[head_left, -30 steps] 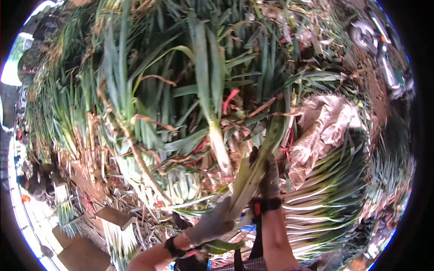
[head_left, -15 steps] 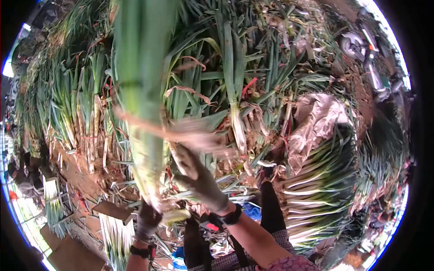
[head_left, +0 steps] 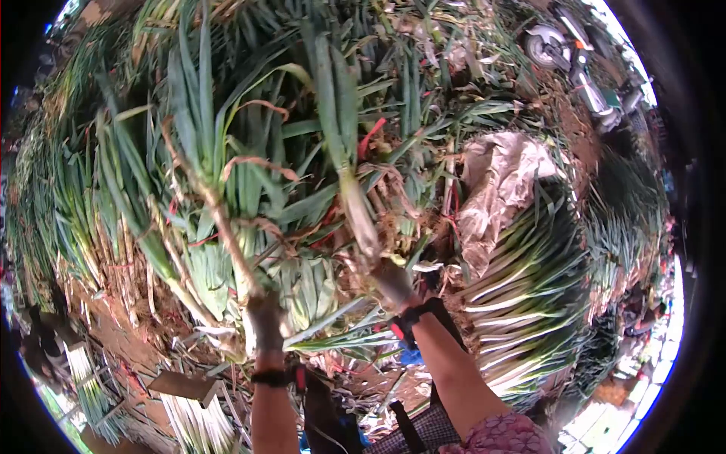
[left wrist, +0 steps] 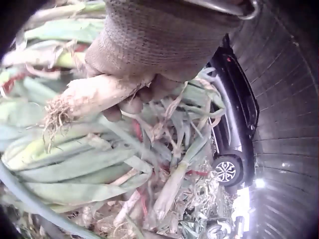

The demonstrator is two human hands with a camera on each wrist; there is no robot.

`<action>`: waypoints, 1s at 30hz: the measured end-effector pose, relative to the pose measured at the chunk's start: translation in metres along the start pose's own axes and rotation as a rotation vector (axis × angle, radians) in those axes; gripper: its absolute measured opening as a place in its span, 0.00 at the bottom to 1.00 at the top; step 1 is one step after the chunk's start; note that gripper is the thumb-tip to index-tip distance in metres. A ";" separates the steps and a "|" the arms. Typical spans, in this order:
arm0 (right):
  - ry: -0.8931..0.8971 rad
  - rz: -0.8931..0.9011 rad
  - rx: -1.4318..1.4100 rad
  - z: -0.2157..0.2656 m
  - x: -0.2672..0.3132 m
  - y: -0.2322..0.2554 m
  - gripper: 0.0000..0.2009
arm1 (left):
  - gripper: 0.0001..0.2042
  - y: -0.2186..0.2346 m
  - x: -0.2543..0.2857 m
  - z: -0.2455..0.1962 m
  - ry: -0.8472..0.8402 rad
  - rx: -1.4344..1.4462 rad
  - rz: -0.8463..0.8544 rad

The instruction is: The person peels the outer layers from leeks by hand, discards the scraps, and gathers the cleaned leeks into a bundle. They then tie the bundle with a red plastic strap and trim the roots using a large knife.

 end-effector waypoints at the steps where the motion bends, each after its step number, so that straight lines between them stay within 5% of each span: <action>1: -0.055 -0.018 -0.008 0.013 0.010 0.010 0.18 | 0.09 0.023 0.003 0.013 -0.005 -0.077 -0.039; 3: -0.012 -0.022 -0.055 0.021 0.032 0.015 0.17 | 0.10 0.105 0.012 0.046 -0.118 -0.328 -0.141; 4: -0.049 0.013 -0.104 0.040 0.047 0.026 0.17 | 0.18 0.151 0.009 0.067 0.043 -0.652 -0.250; 5: -0.077 0.071 -0.106 0.045 0.053 0.022 0.17 | 0.29 0.183 0.031 0.091 -0.453 -0.570 -0.327; 6: -0.069 0.100 -0.151 0.050 0.056 0.019 0.18 | 0.37 0.186 0.057 0.062 -0.264 -0.997 -0.281; 7: -0.062 0.128 -0.195 0.056 0.060 0.016 0.20 | 0.37 0.195 0.057 0.067 -0.395 -1.090 -0.310; 8: -0.026 0.134 -0.279 0.064 0.064 0.015 0.22 | 0.34 0.175 0.064 0.054 -0.454 -1.053 -0.357; 10: -0.142 0.210 -0.559 0.079 0.087 0.021 0.16 | 0.29 0.133 0.042 0.061 -0.512 -0.723 -0.056; 12: -0.068 0.258 -0.444 0.084 0.097 0.032 0.15 | 0.24 0.019 0.053 -0.004 -0.326 -0.526 0.352; 14: -0.173 0.415 -0.442 0.093 0.112 0.047 0.20 | 0.26 -0.061 0.036 -0.012 0.086 -0.132 0.588; 16: -0.138 0.358 -0.427 0.092 0.118 0.059 0.17 | 0.22 -0.129 0.018 -0.035 -0.140 -0.487 0.549; 20: -0.112 0.400 -0.514 0.082 0.111 0.060 0.16 | 0.17 -0.171 -0.031 -0.017 -0.260 -0.596 0.608; 24: -0.054 0.454 -0.653 0.068 0.120 0.047 0.29 | 0.18 -0.161 -0.045 0.012 -0.473 -0.733 0.702; 25: -0.054 0.573 -0.564 0.048 0.114 0.018 0.36 | 0.18 -0.163 -0.024 -0.004 -0.283 -0.600 0.554; 26: 0.140 0.377 -0.500 0.031 0.107 0.008 0.36 | 0.18 -0.159 -0.012 -0.014 -0.093 -0.460 0.385; 27: 0.171 0.234 -0.560 0.009 0.097 -0.019 0.33 | 0.18 -0.148 -0.020 -0.004 -0.038 -0.350 0.410; 30: -0.034 0.233 -0.717 -0.015 0.066 -0.017 0.31 | 0.15 -0.146 0.007 -0.044 -0.287 -0.378 0.341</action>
Point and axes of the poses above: each hand's wrist, its own x-axis away from the middle knuckle, its own y-axis out of the back of the hand, z = x × y, the point moved 3 cm from there along -x, towards the middle knuckle, and after that the axes turned 4 degrees about -z, right-handed, at the moved point
